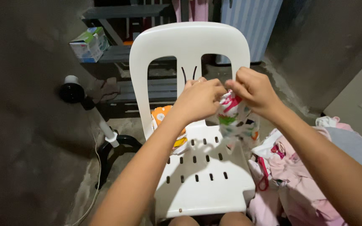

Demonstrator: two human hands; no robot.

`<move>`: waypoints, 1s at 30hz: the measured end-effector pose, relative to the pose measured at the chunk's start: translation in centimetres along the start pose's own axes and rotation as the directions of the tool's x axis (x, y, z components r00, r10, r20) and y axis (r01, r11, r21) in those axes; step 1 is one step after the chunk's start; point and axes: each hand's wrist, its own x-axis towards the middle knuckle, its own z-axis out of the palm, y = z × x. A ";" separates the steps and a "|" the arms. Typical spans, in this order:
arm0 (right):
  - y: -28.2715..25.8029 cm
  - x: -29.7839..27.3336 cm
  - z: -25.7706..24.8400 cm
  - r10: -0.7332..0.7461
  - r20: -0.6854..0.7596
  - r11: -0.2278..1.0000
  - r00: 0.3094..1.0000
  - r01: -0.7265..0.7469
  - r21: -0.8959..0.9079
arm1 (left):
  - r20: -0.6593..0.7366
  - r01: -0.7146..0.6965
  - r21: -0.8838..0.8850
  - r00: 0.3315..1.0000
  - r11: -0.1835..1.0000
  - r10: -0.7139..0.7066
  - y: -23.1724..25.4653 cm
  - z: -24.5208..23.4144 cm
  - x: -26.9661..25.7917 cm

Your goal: The person folds several small garments one by one on a white plastic chair, including a white cloth, a pink cloth, a white cloth, an orange patterned cloth, and a multicolored patterned cloth. Each item is smoothed, folded into a compact rectangle, and stacked on the chair.

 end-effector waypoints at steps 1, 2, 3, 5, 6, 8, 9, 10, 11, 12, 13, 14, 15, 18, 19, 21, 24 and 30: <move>0.0 0.0 -0.3 -0.023 0.023 1.000 0.999 0.023 -0.004 | -0.025 -0.044 -0.009 0.999 0.999 0.044 0.0 -0.7 0.1; -0.1 0.1 -0.7 -0.045 0.047 0.999 0.998 0.046 -0.007 | -0.050 -0.089 -0.018 0.995 0.996 0.088 0.0 -1.2 0.3; -0.2 0.0 -1.0 -0.066 0.072 0.998 0.995 0.067 -0.009 | 0.003 -0.009 -0.147 1.000 0.989 0.010 0.0 -1.7 0.4; -0.6 -0.1 -1.3 -0.031 0.149 0.998 0.988 0.022 0.061 | 0.136 0.166 -0.382 0.983 0.909 -0.122 -0.3 -2.2 0.7; -0.7 -0.1 -1.5 -0.016 0.189 0.996 0.982 -0.002 0.094 | 0.135 0.162 -0.401 0.984 0.902 -0.116 -0.4 -2.3 0.7; -0.7 -0.2 -2.0 0.186 0.293 0.963 0.938 -0.233 0.135 | 0.141 0.156 -0.439 0.985 0.885 -0.104 -0.7 -2.4 0.5; -0.6 -0.1 -2.2 0.278 0.346 0.928 0.896 -0.344 0.145 | 0.184 0.164 -0.440 0.979 0.883 -0.090 -0.9 -2.6 0.5; -0.5 0.0 -2.4 0.312 0.361 0.917 0.879 -0.377 0.127 | 0.228 0.172 -0.440 0.971 0.881 -0.075 -1.2 -2.9 0.5; -0.4 0.1 -2.6 0.344 0.375 0.906 0.861 -0.409 0.108 | 0.269 0.179 -0.440 0.961 0.880 -0.062 -1.3 -3.1 0.4; -0.3 0.2 -2.7 0.375 0.388 0.894 0.842 -0.439 0.089 | 0.291 0.190 -0.481 0.956 0.856 -0.049 -1.4 -3.3 0.4; -0.3 0.2 -2.7 0.365 0.407 0.875 0.838 -0.457 0.157 | 0.313 0.204 -0.519 0.949 0.830 -0.037 -1.5 -3.4 0.3; -0.3 0.3 -2.6 0.354 0.425 0.851 0.834 -0.475 0.223 | 0.335 0.218 -0.556 0.942 0.802 -0.024 -1.6 -3.4 0.3; -0.2 0.3 -2.5 0.340 0.442 0.823 0.830 -0.490 0.287 | 0.328 0.209 -0.579 0.945 0.788 -0.010 -1.7 -3.5 0.3; 0.4 0.3 -2.4 0.310 0.501 0.748 0.808 -0.533 0.395 | 0.303 0.189 -0.644 0.953 0.742 0.021 -2.2 -3.0 0.3; 0.6 0.3 -2.3 0.315 0.475 0.792 0.822 -0.503 0.345 | 0.295 0.187 -0.662 0.955 0.725 0.023 -2.5 -2.7 0.2; 1.3 0.3 -1.9 0.317 0.420 0.867 0.850 -0.439 0.236 | 0.260 0.185 -0.686 0.966 0.704 0.000 -3.1 -2.0 0.2; 2.4 0.6 -0.9 0.361 0.359 0.909 0.861 -0.411 0.070 | 0.185 0.189 -0.606 0.978 0.773 -0.095 -3.3 -0.9 0.4; 3.8 1.9 0.0 0.188 0.064 0.980 0.980 -0.191 0.057 | -0.165 -0.040 -0.128 0.986 0.991 0.018 -1.7 -0.4 2.0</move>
